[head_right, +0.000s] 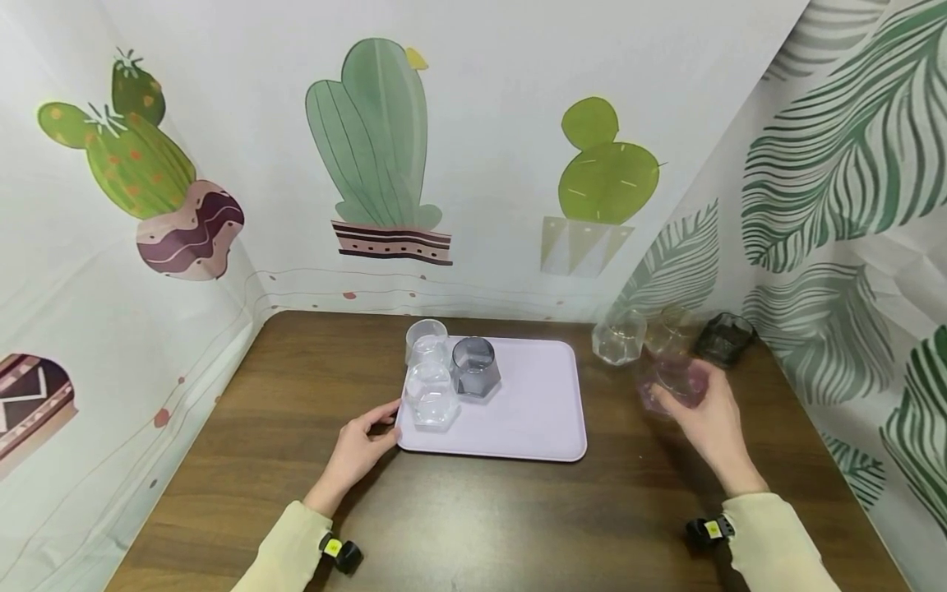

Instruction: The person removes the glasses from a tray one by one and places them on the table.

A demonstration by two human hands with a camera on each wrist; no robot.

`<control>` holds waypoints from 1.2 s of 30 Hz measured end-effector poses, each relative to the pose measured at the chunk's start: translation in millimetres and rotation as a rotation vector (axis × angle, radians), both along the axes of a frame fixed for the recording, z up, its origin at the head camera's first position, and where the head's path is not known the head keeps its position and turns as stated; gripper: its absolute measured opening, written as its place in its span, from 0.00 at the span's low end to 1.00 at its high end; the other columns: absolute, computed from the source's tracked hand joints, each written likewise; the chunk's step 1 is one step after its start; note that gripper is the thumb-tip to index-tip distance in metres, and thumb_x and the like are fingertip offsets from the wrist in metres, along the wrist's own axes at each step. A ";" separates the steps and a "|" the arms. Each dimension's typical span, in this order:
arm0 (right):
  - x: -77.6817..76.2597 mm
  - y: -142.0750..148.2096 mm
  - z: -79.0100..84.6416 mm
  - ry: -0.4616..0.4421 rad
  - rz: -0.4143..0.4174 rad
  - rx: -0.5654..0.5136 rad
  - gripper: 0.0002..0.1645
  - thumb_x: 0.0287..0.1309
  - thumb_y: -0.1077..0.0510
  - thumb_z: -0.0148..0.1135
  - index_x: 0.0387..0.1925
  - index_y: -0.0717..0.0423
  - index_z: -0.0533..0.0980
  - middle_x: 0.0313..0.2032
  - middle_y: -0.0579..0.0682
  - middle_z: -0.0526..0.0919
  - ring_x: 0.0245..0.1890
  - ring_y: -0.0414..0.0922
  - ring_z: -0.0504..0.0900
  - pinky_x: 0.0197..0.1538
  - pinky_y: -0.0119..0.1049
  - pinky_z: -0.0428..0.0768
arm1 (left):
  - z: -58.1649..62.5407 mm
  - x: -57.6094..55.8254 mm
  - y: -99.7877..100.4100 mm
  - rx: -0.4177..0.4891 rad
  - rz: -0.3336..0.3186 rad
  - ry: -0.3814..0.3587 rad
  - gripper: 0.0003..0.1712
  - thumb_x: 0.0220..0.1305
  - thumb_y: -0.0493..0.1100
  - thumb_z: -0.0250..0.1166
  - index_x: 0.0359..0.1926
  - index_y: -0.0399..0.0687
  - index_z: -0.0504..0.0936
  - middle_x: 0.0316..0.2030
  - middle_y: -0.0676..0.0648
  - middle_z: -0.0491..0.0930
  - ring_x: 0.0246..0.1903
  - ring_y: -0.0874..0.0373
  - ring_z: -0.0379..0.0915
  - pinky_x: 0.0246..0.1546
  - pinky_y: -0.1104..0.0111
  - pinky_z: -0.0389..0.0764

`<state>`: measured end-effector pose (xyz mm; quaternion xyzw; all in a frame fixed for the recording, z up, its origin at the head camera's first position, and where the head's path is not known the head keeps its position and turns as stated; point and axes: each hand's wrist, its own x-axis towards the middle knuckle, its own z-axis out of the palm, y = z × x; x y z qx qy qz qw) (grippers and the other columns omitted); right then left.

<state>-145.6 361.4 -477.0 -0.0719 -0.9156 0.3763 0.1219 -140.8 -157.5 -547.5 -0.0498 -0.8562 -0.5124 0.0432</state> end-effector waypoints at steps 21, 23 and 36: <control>-2.9 80.1 -12.9 -0.046 -0.154 0.044 0.51 0.66 0.46 0.66 0.73 0.76 0.55 0.61 0.77 0.68 0.51 0.64 0.70 0.39 0.27 0.62 | 0.2 -0.2 2.0 0.015 0.005 -0.022 0.26 0.60 0.29 0.69 0.61 0.40 0.85 0.45 0.38 0.86 0.47 0.46 0.82 0.41 0.76 0.83; -3.8 86.0 -13.3 -0.047 -0.173 0.050 0.51 0.66 0.46 0.66 0.73 0.76 0.55 0.61 0.77 0.68 0.50 0.63 0.70 0.40 0.29 0.63 | 0.6 -0.4 1.8 0.014 0.003 -0.019 0.26 0.60 0.30 0.69 0.61 0.40 0.85 0.45 0.38 0.86 0.47 0.46 0.82 0.40 0.76 0.83; -12.0 106.4 -17.0 -0.080 -0.249 0.038 0.52 0.66 0.43 0.64 0.74 0.74 0.55 0.58 0.73 0.70 0.37 0.26 0.61 0.37 0.27 0.62 | -1.6 -1.8 0.8 -0.006 0.011 0.022 0.26 0.59 0.30 0.69 0.60 0.41 0.86 0.43 0.40 0.87 0.46 0.49 0.82 0.41 0.74 0.85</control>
